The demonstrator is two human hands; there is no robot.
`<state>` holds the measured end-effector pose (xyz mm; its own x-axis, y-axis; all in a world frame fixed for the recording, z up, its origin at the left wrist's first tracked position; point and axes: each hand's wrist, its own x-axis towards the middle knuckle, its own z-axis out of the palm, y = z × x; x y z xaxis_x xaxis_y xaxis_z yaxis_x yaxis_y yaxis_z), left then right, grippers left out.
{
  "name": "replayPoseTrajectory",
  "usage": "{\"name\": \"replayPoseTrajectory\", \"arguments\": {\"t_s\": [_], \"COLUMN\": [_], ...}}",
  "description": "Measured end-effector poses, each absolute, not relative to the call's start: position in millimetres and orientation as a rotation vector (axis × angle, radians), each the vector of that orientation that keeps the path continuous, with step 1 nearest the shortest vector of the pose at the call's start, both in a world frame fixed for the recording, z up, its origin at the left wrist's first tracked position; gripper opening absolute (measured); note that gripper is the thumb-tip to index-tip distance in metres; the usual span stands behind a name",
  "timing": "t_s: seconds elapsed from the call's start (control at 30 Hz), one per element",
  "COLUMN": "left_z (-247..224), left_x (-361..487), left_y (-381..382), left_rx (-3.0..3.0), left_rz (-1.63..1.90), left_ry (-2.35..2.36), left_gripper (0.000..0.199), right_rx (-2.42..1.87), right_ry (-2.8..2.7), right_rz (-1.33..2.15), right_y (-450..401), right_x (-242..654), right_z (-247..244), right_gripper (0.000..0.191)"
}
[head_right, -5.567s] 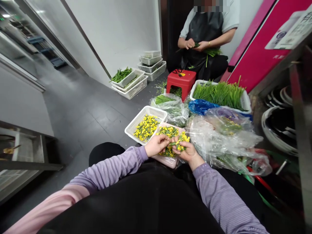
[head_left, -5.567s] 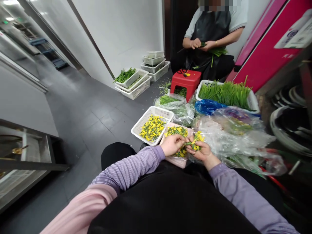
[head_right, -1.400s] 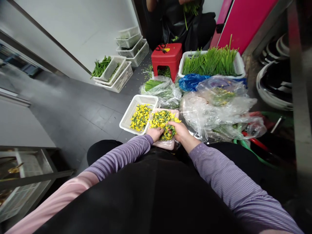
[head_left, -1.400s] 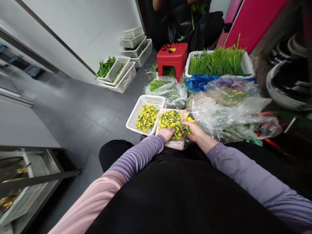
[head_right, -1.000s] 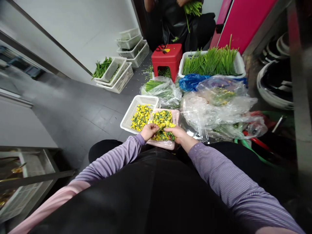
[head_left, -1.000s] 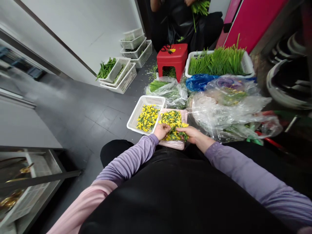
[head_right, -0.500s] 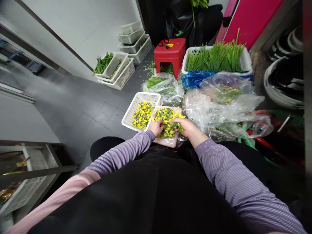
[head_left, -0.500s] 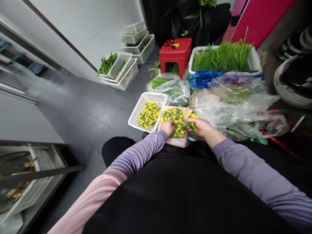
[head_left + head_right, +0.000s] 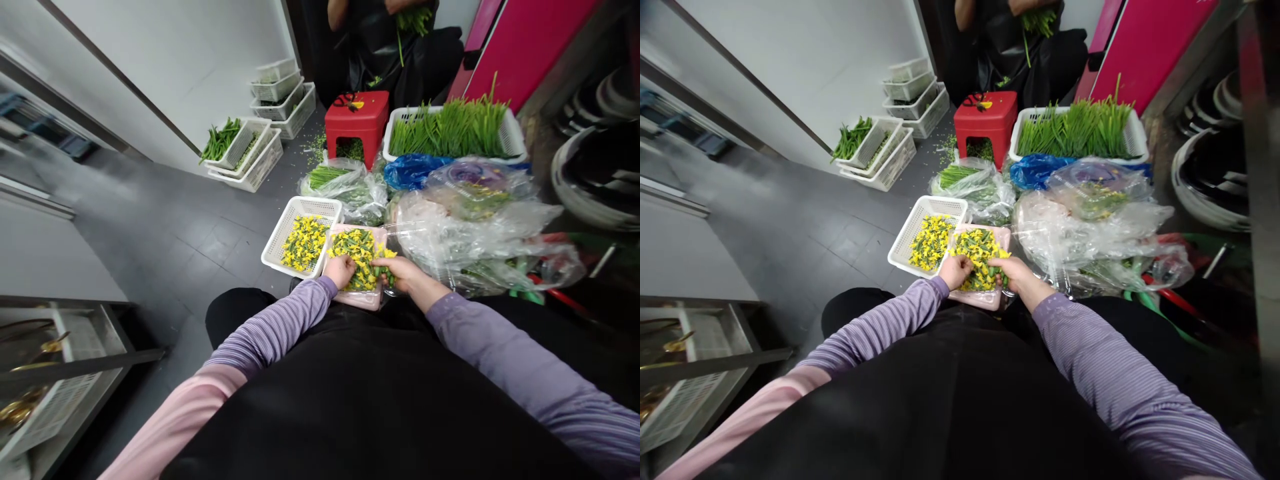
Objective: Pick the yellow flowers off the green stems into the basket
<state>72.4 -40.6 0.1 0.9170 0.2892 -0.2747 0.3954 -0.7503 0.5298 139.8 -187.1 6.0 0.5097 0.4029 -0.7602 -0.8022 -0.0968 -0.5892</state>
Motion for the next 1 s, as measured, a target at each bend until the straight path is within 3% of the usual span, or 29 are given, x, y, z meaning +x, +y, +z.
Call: {"name": "replayPoseTrajectory", "arguments": {"t_s": [0.23, 0.53, 0.67, 0.8, 1.0], "left_z": [18, 22, 16, 19, 28], "left_x": [57, 61, 61, 65, 71], "left_y": [-40, -30, -29, -31, -36], "left_rx": [2.279, 2.496, 2.130, 1.714, 1.795], "left_rz": [-0.237, -0.179, -0.419, -0.405, -0.466], "left_ry": [0.282, 0.044, 0.326, 0.547, 0.445], "left_gripper": [0.013, 0.004, 0.008, 0.011, 0.015], "right_rx": [-1.112, -1.135, -1.132, -1.169, -1.150], "right_ry": [0.274, 0.338, 0.344, 0.315, 0.255], "right_rz": [1.037, 0.942, 0.893, 0.951, 1.011], "right_y": [-176, -171, -173, -174, -171], "right_x": [127, 133, 141, 144, 142], "right_z": [4, 6, 4, 1, 3], "right_gripper": [0.010, 0.009, 0.009, 0.009, 0.007]}}
